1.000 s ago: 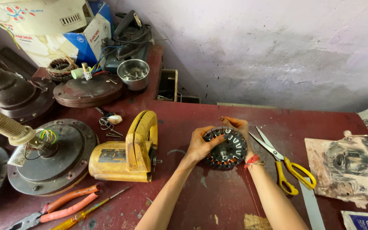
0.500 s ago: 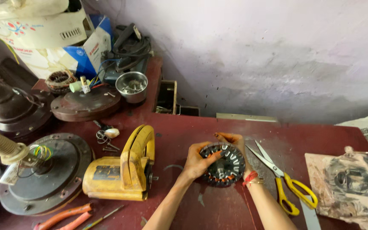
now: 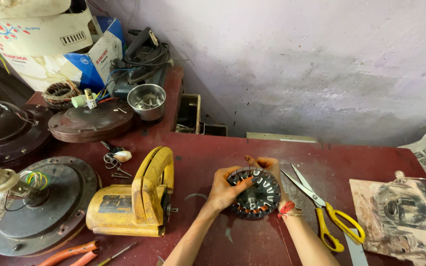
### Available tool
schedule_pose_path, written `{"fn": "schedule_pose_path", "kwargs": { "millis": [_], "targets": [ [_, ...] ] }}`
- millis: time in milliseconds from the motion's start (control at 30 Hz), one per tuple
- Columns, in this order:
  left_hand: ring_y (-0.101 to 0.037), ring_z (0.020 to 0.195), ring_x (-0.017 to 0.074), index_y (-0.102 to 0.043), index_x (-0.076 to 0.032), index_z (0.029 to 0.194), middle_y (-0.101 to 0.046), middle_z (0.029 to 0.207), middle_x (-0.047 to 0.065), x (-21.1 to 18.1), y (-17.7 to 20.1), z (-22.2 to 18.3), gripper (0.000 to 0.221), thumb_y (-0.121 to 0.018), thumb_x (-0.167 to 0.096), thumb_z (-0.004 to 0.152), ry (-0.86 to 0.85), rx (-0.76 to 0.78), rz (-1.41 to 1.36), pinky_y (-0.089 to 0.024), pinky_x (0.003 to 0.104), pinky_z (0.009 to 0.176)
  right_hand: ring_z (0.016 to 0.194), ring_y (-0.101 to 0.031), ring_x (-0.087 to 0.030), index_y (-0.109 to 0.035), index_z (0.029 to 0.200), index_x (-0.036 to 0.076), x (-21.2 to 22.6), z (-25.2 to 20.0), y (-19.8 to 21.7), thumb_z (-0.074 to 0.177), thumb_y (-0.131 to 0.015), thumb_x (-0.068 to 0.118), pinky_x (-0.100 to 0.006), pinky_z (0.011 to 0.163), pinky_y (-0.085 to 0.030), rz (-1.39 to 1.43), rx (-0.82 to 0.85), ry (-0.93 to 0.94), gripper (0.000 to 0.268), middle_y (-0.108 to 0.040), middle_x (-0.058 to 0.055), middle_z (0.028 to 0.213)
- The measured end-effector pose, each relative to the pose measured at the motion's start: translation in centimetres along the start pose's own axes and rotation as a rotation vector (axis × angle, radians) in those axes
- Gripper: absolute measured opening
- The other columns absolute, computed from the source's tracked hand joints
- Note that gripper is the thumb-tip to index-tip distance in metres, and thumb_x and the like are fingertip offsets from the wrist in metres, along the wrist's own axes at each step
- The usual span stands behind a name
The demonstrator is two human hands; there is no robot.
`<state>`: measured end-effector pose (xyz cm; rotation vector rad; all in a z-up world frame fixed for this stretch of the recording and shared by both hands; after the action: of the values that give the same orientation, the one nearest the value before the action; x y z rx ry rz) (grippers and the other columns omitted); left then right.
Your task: The person works on a small circular motor stator, using yellow-handled scissors to trim copper wire ends and then inserting and adjusting wires into the stator slots by hand. The person repeatedly trims and inserts wires across multiple slots, rotating the stator as needed.
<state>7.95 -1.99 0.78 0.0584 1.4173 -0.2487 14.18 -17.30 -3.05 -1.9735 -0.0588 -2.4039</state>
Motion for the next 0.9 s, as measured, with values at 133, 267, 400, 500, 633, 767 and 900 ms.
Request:
{"fn": "schedule_pose_path", "kwargs": {
  "millis": [133,267,400,500,633,767,900],
  "targets": [
    [-0.069,0.073,0.0087,-0.077,-0.001,0.100,-0.077,0.085,0.005,0.7,0.1,0.1,0.022,-0.082,-0.016,0.085,0.000,-0.011,0.001,-0.057,0.026,0.068,0.049,-0.044,-0.001,-0.061,0.058,0.009,0.1,-0.2,0.2,0.092,-0.078,0.024,-0.025,0.043,-0.031,-0.004,-0.045,-0.049,0.041,-0.052,0.010,0.055],
    [-0.069,0.074,0.0087,-0.077,-0.001,0.100,-0.078,0.085,0.005,0.8,0.3,0.1,0.021,-0.081,-0.017,0.086,-0.020,-0.003,0.001,-0.057,0.026,0.069,0.050,-0.046,-0.004,-0.063,0.061,0.006,-0.9,0.1,0.4,0.092,-0.077,0.020,-0.026,0.044,-0.032,-0.013,-0.005,-0.052,0.037,-0.054,0.007,0.057],
    [-0.069,0.076,0.0088,-0.076,-0.001,0.104,-0.077,0.088,0.005,1.4,0.4,0.1,0.022,-0.079,-0.016,0.088,-0.018,0.011,-0.064,-0.057,0.026,0.071,0.085,-0.063,-0.009,-0.059,0.097,0.001,-3.9,0.1,0.8,0.091,-0.072,0.016,-0.025,0.075,-0.050,0.074,0.110,0.069,0.021,-0.068,-0.002,0.094],
    [-0.070,0.079,0.0085,-0.076,-0.001,0.107,-0.078,0.092,0.004,1.6,0.3,-0.1,0.024,-0.079,-0.014,0.088,-0.054,0.017,-0.118,-0.058,0.026,0.074,0.109,-0.065,-0.015,-0.047,0.120,-0.002,-6.5,-1.1,1.9,0.090,-0.070,0.010,-0.029,0.097,-0.054,-0.008,0.179,0.206,0.040,-0.065,-0.010,0.118],
    [-0.070,0.085,0.0125,-0.076,-0.001,0.108,-0.077,0.095,0.007,2.0,0.6,0.2,0.025,-0.078,-0.017,0.088,-0.009,0.007,-0.060,-0.057,0.029,0.079,0.110,-0.061,-0.020,-0.048,0.121,-0.009,-6.6,-0.6,2.6,0.088,-0.076,0.005,-0.034,0.098,-0.052,-0.335,0.075,0.469,0.045,-0.059,-0.018,0.117],
    [-0.060,0.120,0.0229,-0.077,-0.002,0.107,-0.066,0.123,0.010,0.0,1.2,0.0,0.031,-0.081,-0.021,0.083,-0.276,-0.087,0.140,-0.048,0.038,0.105,0.090,-0.069,-0.012,-0.069,0.103,-0.006,-6.4,1.8,2.4,0.087,-0.074,0.004,-0.029,0.081,-0.059,-0.127,0.049,0.164,0.020,-0.074,-0.008,0.100],
    [-0.050,0.133,0.0277,-0.077,-0.005,0.107,-0.059,0.133,0.010,0.3,1.4,0.0,0.037,-0.084,-0.028,0.079,-0.258,-0.109,0.226,-0.042,0.043,0.112,0.076,-0.069,-0.007,-0.074,0.086,-0.001,-4.2,1.2,1.3,0.085,-0.071,0.004,-0.023,0.066,-0.057,0.078,0.047,0.030,0.005,-0.075,-0.002,0.087]
  ]
}}
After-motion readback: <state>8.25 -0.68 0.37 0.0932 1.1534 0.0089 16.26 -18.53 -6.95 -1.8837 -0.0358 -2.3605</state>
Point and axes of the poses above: each hand's wrist, its own z-axis towards the middle knuckle, its own y-axis out of the back of the hand, x = y × z, the point moved 8 cm from there along z, towards the middle knuckle
